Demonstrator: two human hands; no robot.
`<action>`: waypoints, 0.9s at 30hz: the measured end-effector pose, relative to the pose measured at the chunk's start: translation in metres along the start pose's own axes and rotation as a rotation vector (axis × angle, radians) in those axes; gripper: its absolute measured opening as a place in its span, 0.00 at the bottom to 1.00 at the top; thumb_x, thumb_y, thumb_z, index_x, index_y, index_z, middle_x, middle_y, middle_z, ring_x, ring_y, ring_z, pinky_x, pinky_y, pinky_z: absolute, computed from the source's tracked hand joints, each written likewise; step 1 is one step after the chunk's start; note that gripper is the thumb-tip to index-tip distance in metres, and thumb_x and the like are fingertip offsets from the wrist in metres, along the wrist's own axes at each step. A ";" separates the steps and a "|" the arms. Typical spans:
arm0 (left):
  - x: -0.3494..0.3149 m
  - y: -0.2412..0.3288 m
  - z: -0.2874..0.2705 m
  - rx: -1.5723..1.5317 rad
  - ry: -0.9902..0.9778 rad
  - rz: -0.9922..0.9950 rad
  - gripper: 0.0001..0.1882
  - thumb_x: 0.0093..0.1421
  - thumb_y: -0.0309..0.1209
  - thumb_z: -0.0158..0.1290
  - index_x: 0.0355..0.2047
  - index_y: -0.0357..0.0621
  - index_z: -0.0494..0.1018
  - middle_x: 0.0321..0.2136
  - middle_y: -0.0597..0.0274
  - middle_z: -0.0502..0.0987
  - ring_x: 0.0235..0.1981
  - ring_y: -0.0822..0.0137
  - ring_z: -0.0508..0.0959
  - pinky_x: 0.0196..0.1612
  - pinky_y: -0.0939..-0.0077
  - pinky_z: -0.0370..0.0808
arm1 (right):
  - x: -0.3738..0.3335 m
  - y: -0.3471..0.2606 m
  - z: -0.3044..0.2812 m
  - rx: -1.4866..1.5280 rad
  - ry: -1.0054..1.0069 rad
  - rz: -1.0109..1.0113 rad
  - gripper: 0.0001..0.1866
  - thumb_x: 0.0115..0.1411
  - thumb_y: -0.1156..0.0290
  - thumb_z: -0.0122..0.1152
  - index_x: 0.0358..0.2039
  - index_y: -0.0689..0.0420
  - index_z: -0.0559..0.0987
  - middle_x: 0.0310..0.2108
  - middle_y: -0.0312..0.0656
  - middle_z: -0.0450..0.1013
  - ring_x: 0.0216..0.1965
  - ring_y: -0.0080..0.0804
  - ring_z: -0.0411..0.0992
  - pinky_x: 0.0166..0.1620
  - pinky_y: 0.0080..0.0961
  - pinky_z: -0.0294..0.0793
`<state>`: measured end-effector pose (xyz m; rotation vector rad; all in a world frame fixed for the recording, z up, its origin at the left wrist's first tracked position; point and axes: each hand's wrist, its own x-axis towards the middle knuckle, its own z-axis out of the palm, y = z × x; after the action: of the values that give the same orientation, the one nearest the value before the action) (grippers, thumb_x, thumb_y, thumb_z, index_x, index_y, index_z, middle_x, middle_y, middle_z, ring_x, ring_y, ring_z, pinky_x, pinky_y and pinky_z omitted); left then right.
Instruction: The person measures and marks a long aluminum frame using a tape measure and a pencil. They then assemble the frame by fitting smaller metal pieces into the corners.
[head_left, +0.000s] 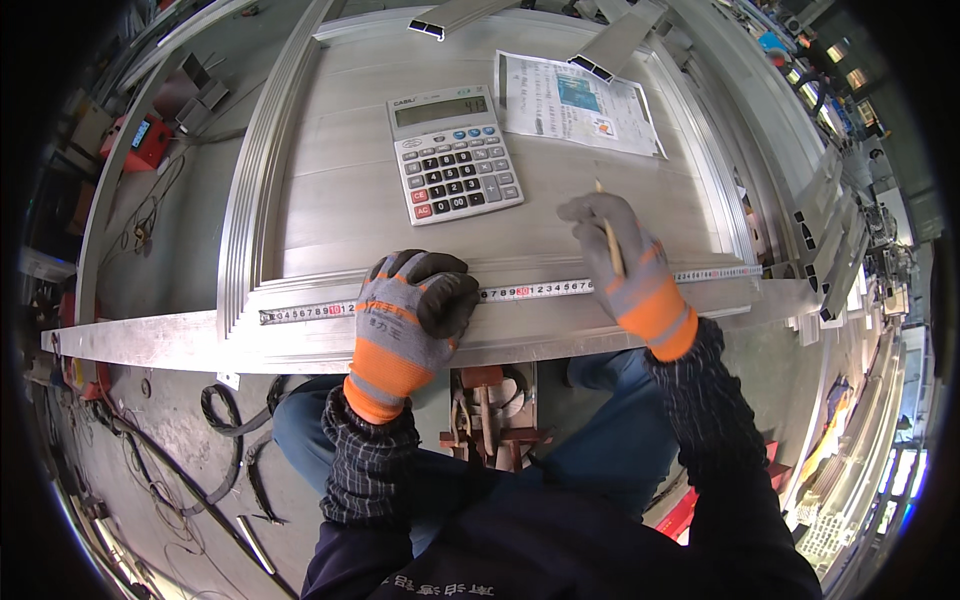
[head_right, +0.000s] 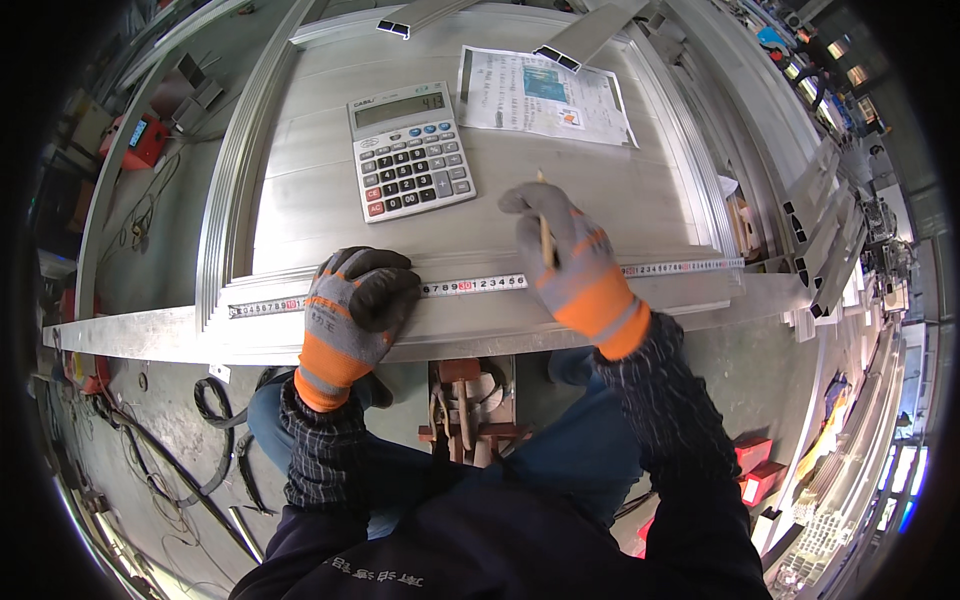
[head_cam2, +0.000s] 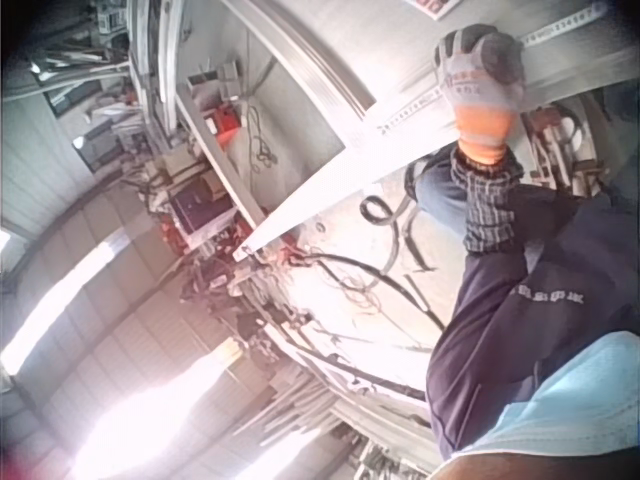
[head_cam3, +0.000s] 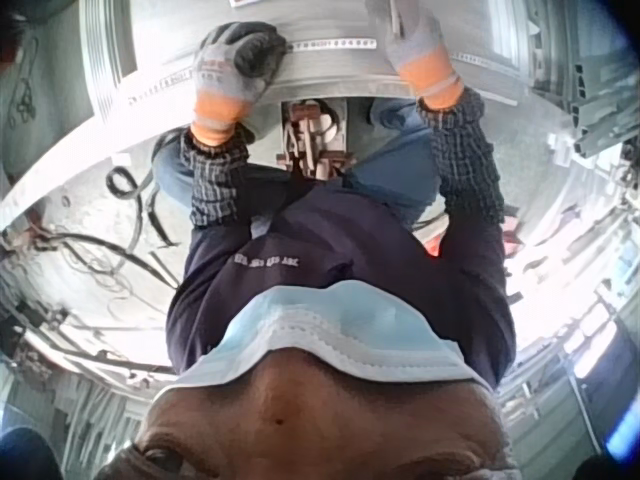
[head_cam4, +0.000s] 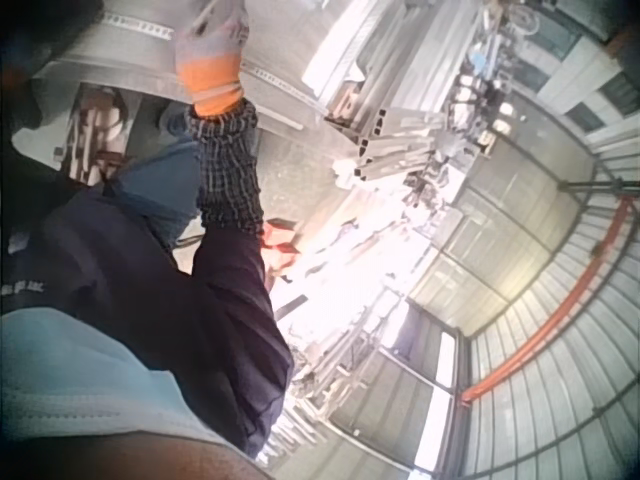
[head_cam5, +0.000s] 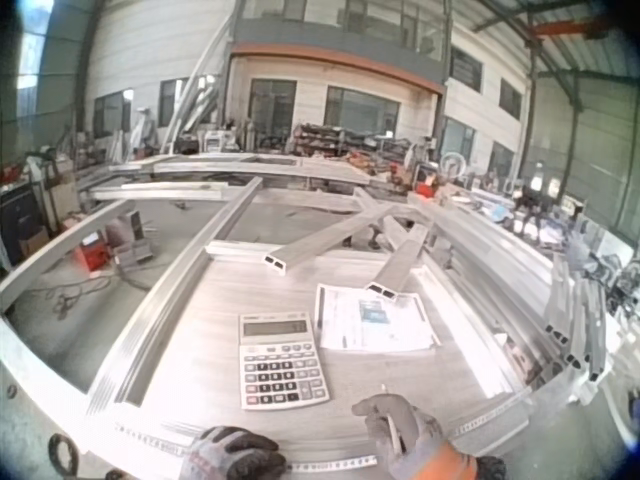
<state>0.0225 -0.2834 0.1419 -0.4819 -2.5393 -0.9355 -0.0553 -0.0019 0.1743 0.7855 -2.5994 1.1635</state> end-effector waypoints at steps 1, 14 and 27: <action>0.000 0.000 -0.001 0.000 -0.006 -0.007 0.07 0.60 0.27 0.69 0.39 0.48 0.88 0.43 0.60 0.88 0.48 0.49 0.85 0.56 0.51 0.80 | -0.012 -0.002 -0.003 0.072 0.039 0.050 0.16 0.74 0.78 0.58 0.61 0.58 0.77 0.51 0.55 0.85 0.49 0.58 0.84 0.56 0.45 0.84; -0.002 0.000 0.001 0.016 -0.008 0.018 0.08 0.61 0.27 0.69 0.41 0.46 0.88 0.43 0.58 0.88 0.47 0.51 0.86 0.55 0.53 0.81 | -0.071 0.035 -0.015 -0.317 0.208 -0.228 0.19 0.62 0.77 0.73 0.54 0.57 0.81 0.49 0.48 0.85 0.49 0.56 0.80 0.69 0.59 0.73; -0.006 0.004 0.003 0.078 -0.013 0.002 0.08 0.62 0.27 0.67 0.42 0.45 0.87 0.44 0.56 0.88 0.47 0.49 0.86 0.57 0.53 0.80 | -0.069 0.028 -0.012 -0.250 0.216 -0.146 0.17 0.62 0.79 0.72 0.51 0.60 0.82 0.42 0.49 0.84 0.45 0.58 0.80 0.68 0.57 0.74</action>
<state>0.0285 -0.2792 0.1392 -0.4688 -2.5756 -0.8312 -0.0128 0.0492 0.1386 0.7375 -2.4024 0.8136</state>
